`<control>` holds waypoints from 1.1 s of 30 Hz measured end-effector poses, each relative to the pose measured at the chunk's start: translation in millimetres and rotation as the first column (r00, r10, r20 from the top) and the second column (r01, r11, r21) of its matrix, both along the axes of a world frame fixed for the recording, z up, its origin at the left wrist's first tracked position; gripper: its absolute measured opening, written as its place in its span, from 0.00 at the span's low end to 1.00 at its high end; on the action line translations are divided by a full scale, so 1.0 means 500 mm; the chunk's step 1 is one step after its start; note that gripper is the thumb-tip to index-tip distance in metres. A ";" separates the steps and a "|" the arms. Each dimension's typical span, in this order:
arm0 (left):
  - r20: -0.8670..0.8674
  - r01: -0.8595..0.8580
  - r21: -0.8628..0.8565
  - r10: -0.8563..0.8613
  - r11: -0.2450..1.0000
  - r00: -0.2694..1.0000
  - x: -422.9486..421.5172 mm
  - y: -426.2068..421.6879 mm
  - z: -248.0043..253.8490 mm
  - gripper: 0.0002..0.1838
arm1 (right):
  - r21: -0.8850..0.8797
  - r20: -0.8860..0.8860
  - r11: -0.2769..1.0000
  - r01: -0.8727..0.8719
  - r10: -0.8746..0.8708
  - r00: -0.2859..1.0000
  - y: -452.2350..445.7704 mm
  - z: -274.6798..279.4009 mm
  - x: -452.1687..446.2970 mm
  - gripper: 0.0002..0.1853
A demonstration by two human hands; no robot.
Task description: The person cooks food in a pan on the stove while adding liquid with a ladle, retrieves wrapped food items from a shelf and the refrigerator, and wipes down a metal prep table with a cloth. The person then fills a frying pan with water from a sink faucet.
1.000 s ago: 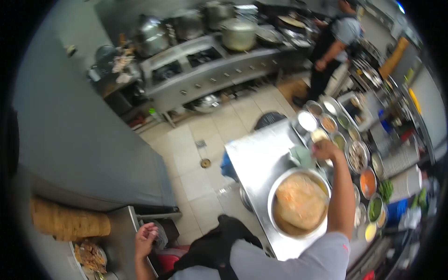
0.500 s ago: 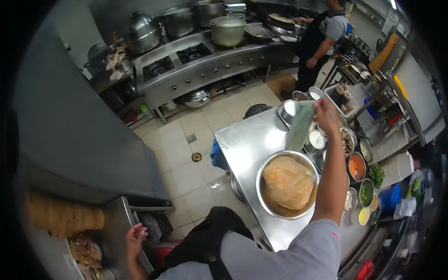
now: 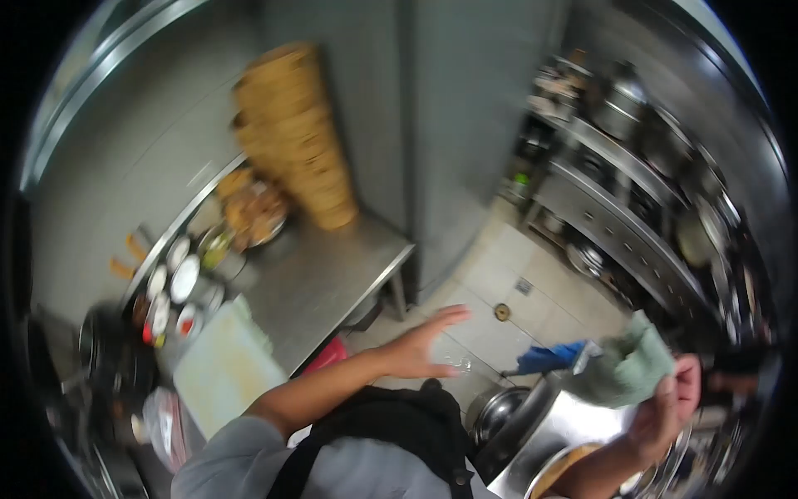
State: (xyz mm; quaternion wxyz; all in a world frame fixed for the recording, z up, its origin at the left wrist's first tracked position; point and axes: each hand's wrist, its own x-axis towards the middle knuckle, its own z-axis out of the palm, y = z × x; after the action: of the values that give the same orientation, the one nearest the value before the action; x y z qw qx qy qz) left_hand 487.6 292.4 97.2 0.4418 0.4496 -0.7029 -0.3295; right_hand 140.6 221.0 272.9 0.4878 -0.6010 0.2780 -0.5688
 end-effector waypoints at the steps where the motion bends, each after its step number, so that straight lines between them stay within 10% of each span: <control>1: -0.057 -0.030 -0.021 0.029 0.999 0.998 -0.007 0.003 -0.007 0.45 | 0.026 0.015 0.998 -0.054 0.053 0.998 -0.008 -0.039 0.067 0.13; 8: -0.412 -0.367 0.217 0.426 0.905 0.806 0.201 0.229 -0.107 0.19 | 0.375 0.158 0.794 -0.479 0.454 0.877 0.093 -0.314 0.644 0.05; 10: -0.474 -0.442 0.391 0.588 0.807 0.655 0.291 0.342 -0.181 0.17 | 0.249 -0.080 0.863 -0.439 0.470 0.879 0.168 -0.427 0.794 0.05; 12: 0.017 -0.613 0.575 0.741 0.542 0.671 0.374 0.466 -0.157 0.19 | 0.044 -0.456 0.841 -0.539 0.497 0.738 0.271 -0.559 0.925 0.14; 15: 0.286 -0.886 0.425 0.902 0.183 0.324 0.423 0.646 -0.223 0.21 | -0.189 -0.873 0.418 -0.889 0.342 0.347 0.401 -0.702 1.060 0.26; 17: 0.119 -0.842 0.517 0.960 0.157 0.253 0.440 0.749 -0.188 0.20 | -0.237 -0.937 0.340 -0.910 0.169 0.307 0.438 -0.699 1.132 0.27; 24: 0.011 -0.720 0.686 0.991 -0.106 -0.135 0.403 0.965 -0.237 0.16 | -0.313 -0.910 0.482 -0.818 0.095 0.404 0.302 -0.742 1.438 0.26; 33: -0.047 -0.738 0.669 0.996 0.088 0.076 0.407 0.924 -0.201 0.15 | -0.339 -0.929 0.890 -0.306 -0.264 0.260 0.044 -0.750 1.233 0.26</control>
State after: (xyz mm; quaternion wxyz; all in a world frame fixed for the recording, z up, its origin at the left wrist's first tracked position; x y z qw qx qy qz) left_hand 690.9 754.3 -3.4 0.5829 0.7759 -0.0061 -0.2412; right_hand 756.9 242.8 -101.9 0.0678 -0.9199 0.3659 -0.1240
